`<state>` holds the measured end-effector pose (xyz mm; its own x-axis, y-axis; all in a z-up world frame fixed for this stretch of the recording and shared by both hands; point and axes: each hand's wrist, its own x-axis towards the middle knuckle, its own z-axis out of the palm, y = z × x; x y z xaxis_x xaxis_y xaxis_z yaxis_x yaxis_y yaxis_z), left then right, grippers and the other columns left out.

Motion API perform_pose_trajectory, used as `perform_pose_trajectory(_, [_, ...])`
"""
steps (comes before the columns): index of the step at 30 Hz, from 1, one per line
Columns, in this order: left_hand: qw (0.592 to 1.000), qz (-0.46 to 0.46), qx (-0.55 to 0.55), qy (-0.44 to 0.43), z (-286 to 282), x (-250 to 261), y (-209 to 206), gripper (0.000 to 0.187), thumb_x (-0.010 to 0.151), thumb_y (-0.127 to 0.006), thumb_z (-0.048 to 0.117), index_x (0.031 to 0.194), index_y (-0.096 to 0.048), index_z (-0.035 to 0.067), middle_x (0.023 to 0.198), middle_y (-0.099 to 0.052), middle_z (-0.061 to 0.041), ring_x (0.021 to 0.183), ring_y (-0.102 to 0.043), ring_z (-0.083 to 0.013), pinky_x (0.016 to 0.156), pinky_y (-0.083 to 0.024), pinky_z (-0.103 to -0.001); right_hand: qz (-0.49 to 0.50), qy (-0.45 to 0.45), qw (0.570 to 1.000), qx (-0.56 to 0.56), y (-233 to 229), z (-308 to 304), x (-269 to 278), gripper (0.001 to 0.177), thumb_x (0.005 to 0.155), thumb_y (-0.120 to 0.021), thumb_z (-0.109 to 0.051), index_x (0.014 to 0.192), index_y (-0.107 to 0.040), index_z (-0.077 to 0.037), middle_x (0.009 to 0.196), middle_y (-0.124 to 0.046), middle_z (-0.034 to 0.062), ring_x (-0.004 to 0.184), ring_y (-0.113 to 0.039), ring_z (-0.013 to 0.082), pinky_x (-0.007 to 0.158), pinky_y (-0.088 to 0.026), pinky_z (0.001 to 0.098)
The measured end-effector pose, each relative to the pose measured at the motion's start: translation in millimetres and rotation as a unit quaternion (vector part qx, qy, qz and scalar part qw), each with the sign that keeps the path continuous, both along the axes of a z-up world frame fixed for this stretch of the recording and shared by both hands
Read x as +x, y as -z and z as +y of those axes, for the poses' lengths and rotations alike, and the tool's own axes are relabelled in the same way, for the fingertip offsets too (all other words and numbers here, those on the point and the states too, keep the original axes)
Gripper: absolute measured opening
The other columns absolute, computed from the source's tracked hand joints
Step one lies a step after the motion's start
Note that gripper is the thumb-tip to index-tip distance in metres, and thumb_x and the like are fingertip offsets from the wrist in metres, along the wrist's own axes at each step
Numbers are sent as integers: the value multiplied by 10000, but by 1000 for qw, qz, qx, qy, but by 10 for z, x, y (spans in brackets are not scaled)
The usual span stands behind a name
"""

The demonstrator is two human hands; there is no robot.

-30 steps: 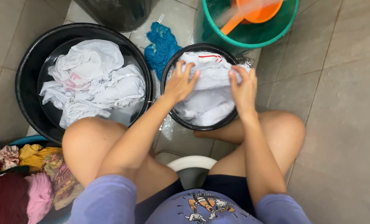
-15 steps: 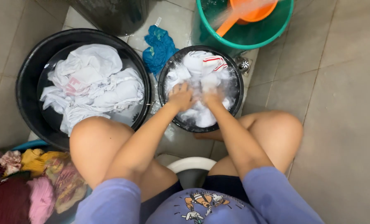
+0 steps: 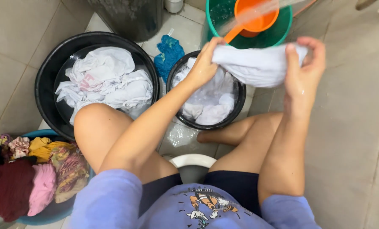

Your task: The person washes clothes by hand in a black basin filled with soapy water. They repeatedly submerge, scrub, and wring out white garments, then transfer them to a second basin. Water is added using an orange scoop from a green bucket.

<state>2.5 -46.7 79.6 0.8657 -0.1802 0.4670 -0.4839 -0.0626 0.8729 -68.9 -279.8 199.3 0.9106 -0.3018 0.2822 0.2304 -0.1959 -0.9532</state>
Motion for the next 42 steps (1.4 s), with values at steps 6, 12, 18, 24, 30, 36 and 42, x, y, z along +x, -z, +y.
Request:
perform_pose_trajectory(6, [995, -62, -59, 56, -337, 13, -592, 410, 757, -476, -105, 1066, -702, 43, 1090, -633, -175, 1146, -594, -340, 1061, -470, -394, 471, -32, 878, 72, 1685, 35, 210, 888, 856, -297, -806, 1591, -205, -317, 1646, -266, 79, 1340, -384, 457, 1027, -382, 731])
perform_pose_trajectory(12, [913, 199, -323, 150, -248, -55, -237, 436, 807, -483, -79, 1177, -695, 13, 1204, -682, -162, 1207, -620, -319, 1080, -473, -409, 147, -251, 792, 536, 1688, 674, 129, 653, 1042, -448, -501, 1548, -486, -90, 1568, -529, 122, 1441, -531, 319, 1206, -422, 516])
perform_pose_trajectory(18, [763, 407, -463, 194, 498, -436, 385, 633, 836, -550, 299, 1448, -542, 135, 1349, -642, -72, 1234, -580, -280, 983, -441, -478, 124, -219, 815, 523, 1264, 782, 172, 580, 1028, -425, -414, 1451, -526, -30, 1444, -614, 144, 1360, -590, 340, 1191, -462, 479])
perform_pose_trajectory(24, [655, 344, -633, 226, 47, -107, 440, 613, 1002, -712, 492, 1362, -581, 13, 1293, -630, -192, 1205, -596, -335, 1025, -513, -465, 170, -281, 767, 551, 1056, 1016, -72, 632, 1044, -423, -399, 1570, -475, -52, 1599, -541, 130, 1517, -506, 349, 1280, -393, 522])
perform_pose_trajectory(30, [888, 206, -411, 6, -179, -9, 104, 490, 775, -872, 276, 1172, -663, 78, 1083, -701, -93, 1028, -671, -195, 906, -555, -369, 392, -84, 756, 518, 1294, 1083, -328, 815, 927, -401, -664, 1568, -332, -165, 1598, -312, 191, 1486, -287, 467, 1119, -214, 740])
perform_pose_trajectory(36, [948, 202, -226, -94, -462, -187, 91, 399, 831, -852, 377, 988, -772, 18, 988, -750, -110, 910, -714, -167, 832, -578, -335, 193, -142, 846, 477, 1598, 807, 122, 617, 890, -481, -479, 1405, -544, -145, 1451, -551, 144, 1351, -515, 364, 1115, -401, 586])
perform_pose_trajectory(42, [757, 447, -469, -88, -335, 145, 471, 343, 867, -734, 266, 948, -706, -66, 895, -746, -162, 723, -724, -250, 652, -619, -423, -89, -109, 988, 71, 1290, 659, 368, 234, 948, -597, -154, 1076, -750, -31, 1107, -730, 175, 919, -691, 293, 866, -558, 388])
